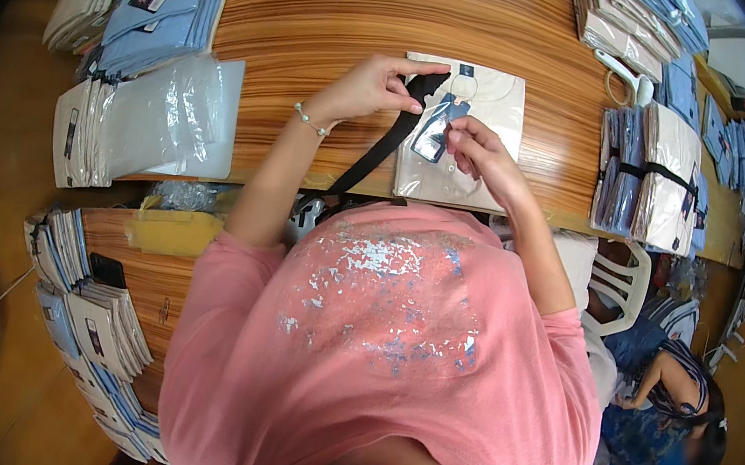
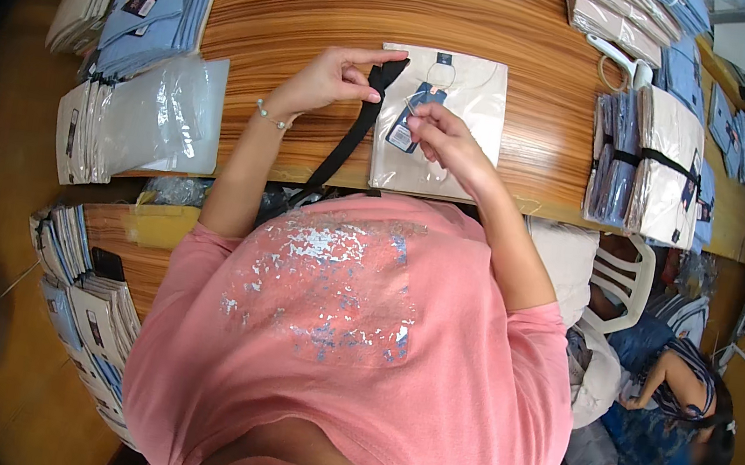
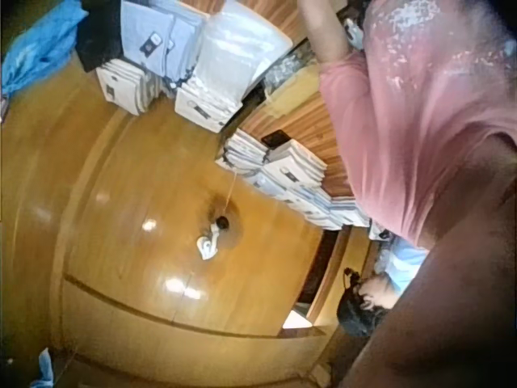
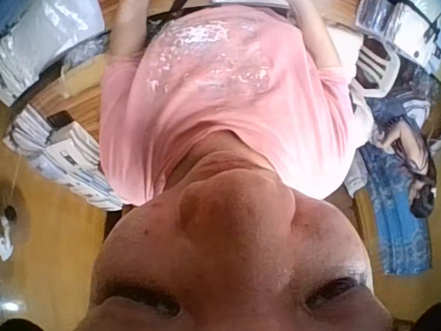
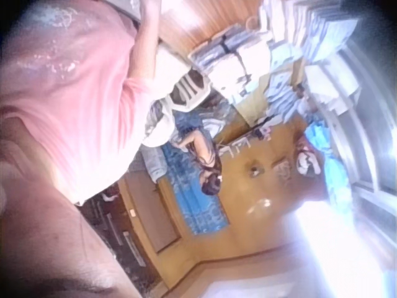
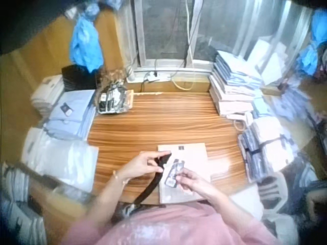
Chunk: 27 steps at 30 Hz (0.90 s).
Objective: The person uses a lint roller on a folded shirt, places the shirt inside a plastic bag, seals the bag, wraps a black ribbon around the package, and then unfolds another shirt to prepare it for packing.
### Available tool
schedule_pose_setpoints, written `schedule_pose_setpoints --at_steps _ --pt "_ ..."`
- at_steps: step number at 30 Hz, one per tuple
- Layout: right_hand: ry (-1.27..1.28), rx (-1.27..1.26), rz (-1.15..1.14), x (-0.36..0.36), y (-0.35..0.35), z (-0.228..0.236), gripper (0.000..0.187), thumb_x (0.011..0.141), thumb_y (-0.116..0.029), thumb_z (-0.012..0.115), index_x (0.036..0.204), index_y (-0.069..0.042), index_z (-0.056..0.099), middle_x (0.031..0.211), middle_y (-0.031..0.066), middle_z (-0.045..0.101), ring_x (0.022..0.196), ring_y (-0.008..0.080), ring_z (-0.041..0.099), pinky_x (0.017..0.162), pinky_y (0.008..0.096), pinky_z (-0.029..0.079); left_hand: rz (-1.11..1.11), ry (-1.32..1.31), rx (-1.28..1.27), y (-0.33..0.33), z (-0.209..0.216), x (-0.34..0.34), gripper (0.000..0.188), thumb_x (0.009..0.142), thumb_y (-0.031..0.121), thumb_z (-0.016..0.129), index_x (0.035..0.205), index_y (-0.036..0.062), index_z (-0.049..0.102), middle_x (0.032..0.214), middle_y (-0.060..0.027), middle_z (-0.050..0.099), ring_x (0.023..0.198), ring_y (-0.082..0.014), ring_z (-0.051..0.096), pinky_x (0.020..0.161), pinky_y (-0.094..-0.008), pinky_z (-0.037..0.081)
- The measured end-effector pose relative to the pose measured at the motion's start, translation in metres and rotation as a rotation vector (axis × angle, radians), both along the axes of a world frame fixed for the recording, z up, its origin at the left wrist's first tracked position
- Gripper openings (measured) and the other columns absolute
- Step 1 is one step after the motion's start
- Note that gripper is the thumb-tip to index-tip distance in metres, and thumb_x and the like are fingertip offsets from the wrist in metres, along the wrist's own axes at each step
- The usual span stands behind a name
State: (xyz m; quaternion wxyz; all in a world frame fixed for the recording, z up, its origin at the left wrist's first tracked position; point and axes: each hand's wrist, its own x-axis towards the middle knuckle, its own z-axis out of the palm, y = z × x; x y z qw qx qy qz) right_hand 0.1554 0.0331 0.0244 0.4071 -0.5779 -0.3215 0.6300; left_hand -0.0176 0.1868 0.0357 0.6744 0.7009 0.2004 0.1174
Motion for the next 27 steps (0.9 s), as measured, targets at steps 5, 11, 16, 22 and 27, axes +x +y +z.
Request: schedule_pose_setpoints --at_steps 5,11,16,22,27 --pt "0.096 -0.017 -0.113 -0.018 0.005 0.008 0.020 0.092 -0.028 0.048 0.097 -0.008 0.051 0.068 -0.0039 0.044 0.051 0.0031 0.032 0.044 0.0193 0.021 -0.083 -0.050 -0.001 0.000 0.004 0.010 0.058 0.073 -0.005 0.064 0.127 0.0114 0.051 0.113 0.0015 0.059 0.059 0.0030 0.039 0.055 -0.0139 0.038" --pt "0.202 0.043 -0.179 -0.020 0.007 0.008 0.017 0.091 -0.025 0.049 0.088 -0.008 0.049 0.067 -0.0008 0.044 0.044 0.0049 0.032 0.039 0.0203 0.021 -0.164 -0.083 0.039 -0.003 0.005 0.017 0.059 0.073 -0.005 0.064 0.128 0.0111 0.051 0.110 0.0002 0.061 0.061 0.0027 0.047 0.057 -0.0139 0.041" --pt "0.224 0.063 -0.192 -0.021 0.011 0.009 0.016 0.091 -0.022 0.051 0.082 -0.009 0.047 0.065 -0.0007 0.045 0.041 0.0055 0.033 0.038 0.0206 0.020 -0.186 -0.088 0.029 -0.008 0.003 0.019 0.056 0.074 -0.007 0.058 0.127 0.0102 0.052 0.091 -0.0005 0.061 0.064 0.0002 0.051 0.055 -0.0161 0.042" --pt "0.279 0.122 -0.213 -0.023 0.009 0.003 0.016 0.091 -0.022 0.051 0.082 -0.011 0.047 0.064 -0.0017 0.046 0.041 0.0048 0.033 0.038 0.0202 0.020 -0.166 -0.065 0.051 -0.009 0.000 0.017 0.058 0.073 -0.005 0.060 0.128 0.0116 0.051 0.083 0.0017 0.063 0.061 0.0012 0.050 0.055 -0.0157 0.041" --pt "0.299 0.109 -0.224 -0.023 0.008 0.002 0.013 0.091 -0.022 0.052 0.083 -0.012 0.047 0.063 -0.0032 0.046 0.042 0.0040 0.032 0.038 0.0194 0.020 -0.168 -0.064 0.053 -0.010 0.003 0.016 0.062 0.072 -0.004 0.062 0.130 0.0126 0.049 0.085 0.0012 0.064 0.061 0.0016 0.051 0.057 -0.0156 0.042"
